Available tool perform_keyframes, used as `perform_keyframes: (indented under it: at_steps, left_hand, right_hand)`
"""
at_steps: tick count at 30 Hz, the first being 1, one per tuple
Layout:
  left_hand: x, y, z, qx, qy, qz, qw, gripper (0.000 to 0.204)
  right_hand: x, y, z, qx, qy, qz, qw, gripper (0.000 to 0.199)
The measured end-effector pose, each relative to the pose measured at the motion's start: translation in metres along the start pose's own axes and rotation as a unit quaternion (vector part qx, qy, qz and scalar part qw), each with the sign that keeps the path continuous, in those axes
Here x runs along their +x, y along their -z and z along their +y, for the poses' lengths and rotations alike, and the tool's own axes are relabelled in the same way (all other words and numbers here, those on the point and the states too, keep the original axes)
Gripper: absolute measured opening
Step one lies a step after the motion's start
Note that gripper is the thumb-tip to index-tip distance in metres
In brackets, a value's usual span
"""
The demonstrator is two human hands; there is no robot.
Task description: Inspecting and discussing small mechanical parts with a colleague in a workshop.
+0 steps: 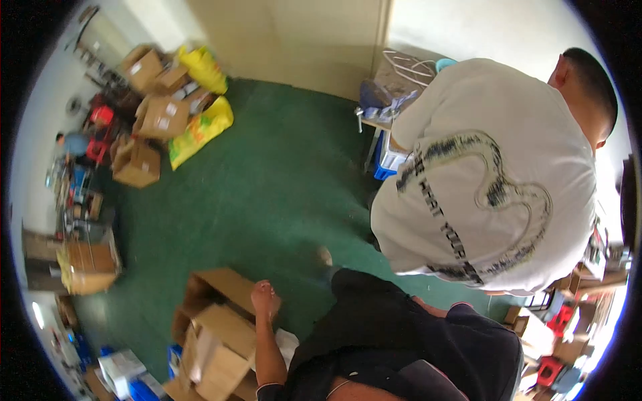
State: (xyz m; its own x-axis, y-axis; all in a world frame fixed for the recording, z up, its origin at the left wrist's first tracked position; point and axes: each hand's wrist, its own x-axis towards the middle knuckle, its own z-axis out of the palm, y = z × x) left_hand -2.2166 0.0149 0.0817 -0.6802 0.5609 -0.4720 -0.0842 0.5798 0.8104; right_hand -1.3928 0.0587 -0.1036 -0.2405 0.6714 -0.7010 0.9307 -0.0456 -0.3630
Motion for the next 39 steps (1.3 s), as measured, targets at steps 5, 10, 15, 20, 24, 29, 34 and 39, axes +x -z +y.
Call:
perform_keyframes:
  at_steps: [5,10,15,20,24,29,34,39]
  left_hand:
    - [0.110,0.010,0.095,-0.011,0.028,-0.156,0.987,0.019]
    - [0.219,0.066,0.127,-0.272,0.288,-0.151,0.906,0.012]
    - [0.396,0.054,0.199,0.010,0.120,-0.261,0.958,0.013]
    - [0.514,-0.139,0.371,0.132,-0.191,-0.314,0.921,0.010]
    - [0.491,-0.320,0.519,0.139,-0.285,-0.422,0.849,0.015]
    - [0.383,-0.506,0.630,0.208,-0.439,-0.495,0.721,0.019]
    - [0.292,-0.687,0.644,0.210,-0.534,-0.593,0.565,0.021]
    - [0.228,-0.841,0.607,0.336,-0.617,-0.610,0.366,0.024]
  right_hand:
    - [0.160,-0.114,-0.291,0.069,-0.001,0.121,0.990,0.019]
    - [0.173,-0.067,-0.398,-0.145,0.072,-0.038,0.986,0.019]
    - [0.220,-0.060,-0.456,0.427,-0.398,-0.209,0.785,0.017]
    - [0.206,-0.086,-0.579,0.094,-0.158,-0.155,0.971,0.016]
    - [0.203,-0.045,-0.667,-0.059,-0.141,-0.129,0.980,0.012]
    - [0.244,0.011,-0.695,0.471,-0.351,0.094,0.804,0.012]
    - [0.270,0.058,-0.733,0.828,-0.345,0.296,0.330,0.018]
    - [0.289,0.084,-0.836,0.549,-0.411,0.442,0.578,0.013]
